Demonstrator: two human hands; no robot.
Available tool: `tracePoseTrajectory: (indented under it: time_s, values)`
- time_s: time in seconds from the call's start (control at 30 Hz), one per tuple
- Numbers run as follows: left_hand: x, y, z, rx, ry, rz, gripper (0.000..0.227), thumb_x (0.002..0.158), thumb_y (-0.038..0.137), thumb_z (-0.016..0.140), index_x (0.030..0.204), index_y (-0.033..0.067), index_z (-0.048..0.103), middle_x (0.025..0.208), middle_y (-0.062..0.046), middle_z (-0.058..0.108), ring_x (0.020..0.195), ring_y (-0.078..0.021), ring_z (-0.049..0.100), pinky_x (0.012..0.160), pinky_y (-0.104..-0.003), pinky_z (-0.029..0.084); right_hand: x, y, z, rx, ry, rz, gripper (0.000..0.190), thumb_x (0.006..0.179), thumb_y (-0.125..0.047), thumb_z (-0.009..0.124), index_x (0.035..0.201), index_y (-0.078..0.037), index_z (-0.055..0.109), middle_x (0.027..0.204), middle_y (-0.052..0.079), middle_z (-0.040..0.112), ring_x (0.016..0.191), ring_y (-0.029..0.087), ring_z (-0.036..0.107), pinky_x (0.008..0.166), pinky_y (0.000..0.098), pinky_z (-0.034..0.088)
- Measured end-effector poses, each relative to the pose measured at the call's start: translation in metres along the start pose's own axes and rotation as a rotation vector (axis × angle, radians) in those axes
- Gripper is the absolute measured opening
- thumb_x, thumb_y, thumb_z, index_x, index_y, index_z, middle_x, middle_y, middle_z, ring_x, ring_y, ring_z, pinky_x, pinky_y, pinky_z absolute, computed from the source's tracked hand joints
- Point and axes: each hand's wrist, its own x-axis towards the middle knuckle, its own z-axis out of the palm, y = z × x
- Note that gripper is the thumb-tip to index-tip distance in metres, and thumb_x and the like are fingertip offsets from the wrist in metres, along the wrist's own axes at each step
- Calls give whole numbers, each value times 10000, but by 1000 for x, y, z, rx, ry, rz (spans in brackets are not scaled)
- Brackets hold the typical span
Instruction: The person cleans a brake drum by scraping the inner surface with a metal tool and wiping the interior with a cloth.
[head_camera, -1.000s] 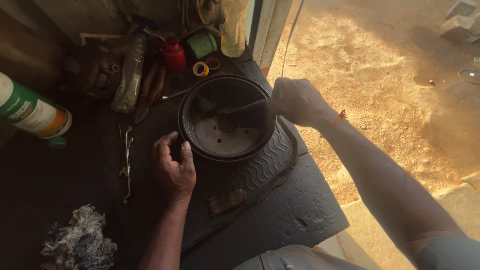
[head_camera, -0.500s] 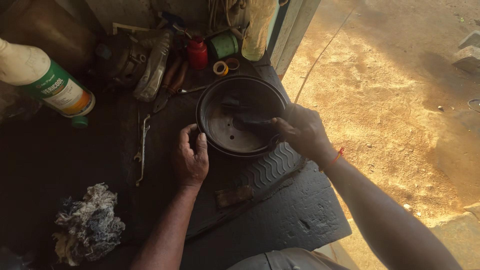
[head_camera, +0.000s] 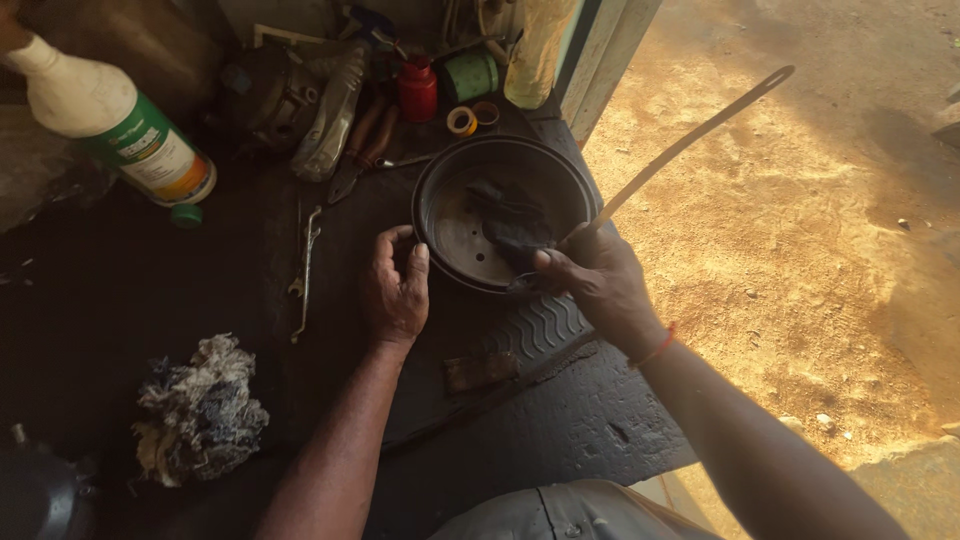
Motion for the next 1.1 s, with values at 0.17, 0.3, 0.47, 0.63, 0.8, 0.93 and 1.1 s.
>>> tracePoseTrajectory:
  time_s: [0.17,0.3,0.47,0.63,0.8,0.93,1.1]
  values:
    - [1,-2,-3,-20,-35,-80,436,999,317,537,1301,7,594,1109,-129,721,988,-227,708,887,-356,571,2,1,-27,-444,-210,-168,200,882,-254,777,965,-73,792,797,76,741,756,212,714,707,337,548]
    - [3,-12,-1,126,-57,-91,563,919,220,507,1433,-10,507,1189,-184,693,1043,-279,706,964,-415,540,15,7,-31,-734,-291,-308,192,838,-233,792,1009,-147,813,929,20,800,822,170,749,763,311,588]
    - [2,-22,4,362,-53,44,591,864,155,488,1426,-23,531,1290,-231,651,1171,-358,657,992,-463,543,23,22,-30,-777,-300,-352,183,897,-223,769,1069,-171,808,935,6,801,808,139,763,744,286,600]
    - [3,-29,9,449,-1,78,554,854,139,531,1384,-16,569,1277,-224,650,1184,-390,643,1010,-461,532,9,28,11,-549,-207,-805,148,892,-136,769,1038,-116,773,959,75,776,837,212,763,746,318,600]
    - [2,-11,6,393,-15,6,586,797,70,597,1378,-3,573,1235,-214,648,1143,-404,629,959,-460,516,13,-10,55,-401,-99,-695,137,875,-147,763,987,-70,759,897,133,761,811,284,752,708,371,589]
    - [2,5,3,344,-28,-75,600,809,22,552,1409,21,564,1259,-197,652,1163,-379,640,987,-451,513,34,-22,71,-534,-60,-596,173,843,-219,744,950,-94,795,831,148,753,756,314,744,683,406,580]
    - [-2,0,-3,107,17,25,496,1002,233,536,1446,15,574,1414,-184,624,1312,-335,620,1096,-426,494,42,-22,76,-569,-82,-554,173,876,-232,707,934,-90,788,827,142,758,757,308,750,688,403,585]
